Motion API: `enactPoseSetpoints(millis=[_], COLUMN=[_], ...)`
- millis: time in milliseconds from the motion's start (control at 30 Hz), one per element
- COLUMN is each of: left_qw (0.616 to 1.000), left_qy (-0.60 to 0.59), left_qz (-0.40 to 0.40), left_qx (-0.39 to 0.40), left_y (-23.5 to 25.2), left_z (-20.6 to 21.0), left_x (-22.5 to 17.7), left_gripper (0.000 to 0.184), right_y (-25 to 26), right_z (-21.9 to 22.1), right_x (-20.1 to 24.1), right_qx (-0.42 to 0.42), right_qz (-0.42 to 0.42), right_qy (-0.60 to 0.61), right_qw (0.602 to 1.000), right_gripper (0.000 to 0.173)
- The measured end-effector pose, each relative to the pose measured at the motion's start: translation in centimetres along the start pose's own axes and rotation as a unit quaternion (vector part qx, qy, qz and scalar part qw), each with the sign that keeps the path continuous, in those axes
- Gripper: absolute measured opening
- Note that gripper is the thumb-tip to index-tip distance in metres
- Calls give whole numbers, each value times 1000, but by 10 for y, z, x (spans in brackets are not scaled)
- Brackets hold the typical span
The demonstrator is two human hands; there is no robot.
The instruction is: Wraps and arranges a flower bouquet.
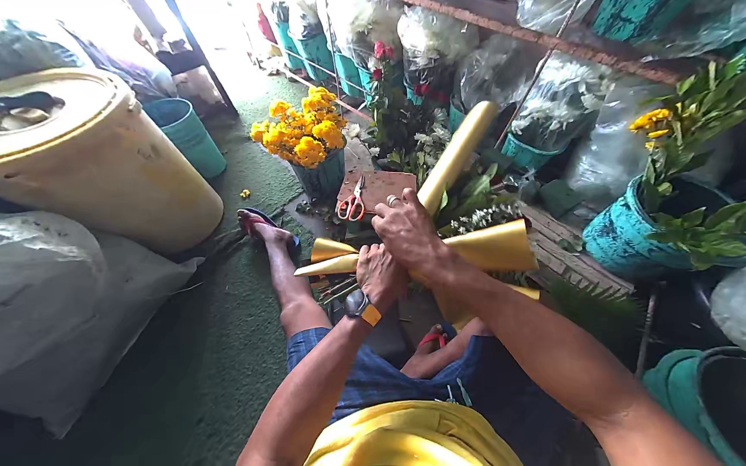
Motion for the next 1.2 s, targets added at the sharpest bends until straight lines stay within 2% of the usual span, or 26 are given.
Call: enactPoseSetpoints(millis=[100, 167, 200, 233, 267, 333, 367, 433, 467, 533, 700, 800, 833, 867, 900, 967, 1000, 1033, 1067, 1133, 1200], left_qw=[990, 968, 952, 928, 898, 816, 785, 758, 752, 747, 707, 689, 687, 686, 685, 682, 680, 678, 676, 671, 674], left_qy=[-121, -233, -294, -363, -434, -573, -613, -642, -648, -652, -689, -706, -708, -709, -710, -712, -714, -715, -717, -724, -725], left_qz=[-52, -64, -64, -62, -56, -28, -17, 0, 5, 4, 5, -14, -22, -29, -35, -46, -53, -59, -64, -66, -62], left_qx=[43, 66, 61, 55, 52, 71, 88, 113, 121, 132, 158, 163, 162, 160, 160, 160, 160, 159, 157, 145, 128], left_y=[1, 6, 12, 18, 21, 18, 15, 11, 10, 8, 8, 8, 8, 8, 8, 8, 7, 8, 9, 12, 13], left_z=[-4, -2, 4, 10, 13, 11, 10, 10, 10, 7, 4, 7, 9, 10, 11, 7, 4, 3, 2, 0, 0], left_x=[19, 33, 40, 45, 47, 44, 41, 38, 37, 34, 26, 23, 22, 21, 21, 22, 22, 24, 24, 25, 24], left_gripper=[41, 42, 43, 42, 38, 34, 36, 40, 40, 42, 40, 37, 37, 38, 39, 39, 38, 36, 35, 33, 33], right_y=[-32, -66, -84, -99, -112, -131, -135, -136, -135, -135, -137, -137, -137, -138, -140, -144, -146, -147, -146, -143, -142], right_z=[-16, -8, 1, 15, 30, 59, 71, 88, 95, 103, 113, 118, 120, 119, 118, 116, 117, 117, 117, 111, 101], right_x=[25, 36, 36, 33, 28, 22, 21, 21, 21, 21, 24, 21, 21, 21, 20, 16, 13, 10, 9, 9, 10], right_qx=[-96, -140, -154, -171, -192, -228, -236, -227, -221, -210, -186, -187, -191, -195, -207, -254, -250, -226, -202, -194, -219], right_qz=[23, 90, 139, 191, 240, 349, 401, 474, 492, 499, 496, 494, 495, 494, 489, 449, 420, 394, 374, 355, 344], right_qy=[65, 150, 224, 329, 449, 638, 687, 731, 742, 760, 790, 797, 792, 783, 763, 699, 673, 665, 665, 645, 566], right_qw=[993, 975, 952, 909, 839, 648, 558, 436, 399, 360, 310, 295, 302, 325, 369, 495, 555, 593, 614, 648, 716], right_gripper=[7, 14, 16, 16, 14, 9, 7, 8, 9, 11, 13, 12, 12, 14, 19, 36, 48, 54, 50, 29, 22])
Point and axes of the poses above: each hand's wrist, its own y-axis towards the middle knuckle, its own z-axis out of the palm, x = y × z, the point moved 3 cm from there along y, towards the middle knuckle
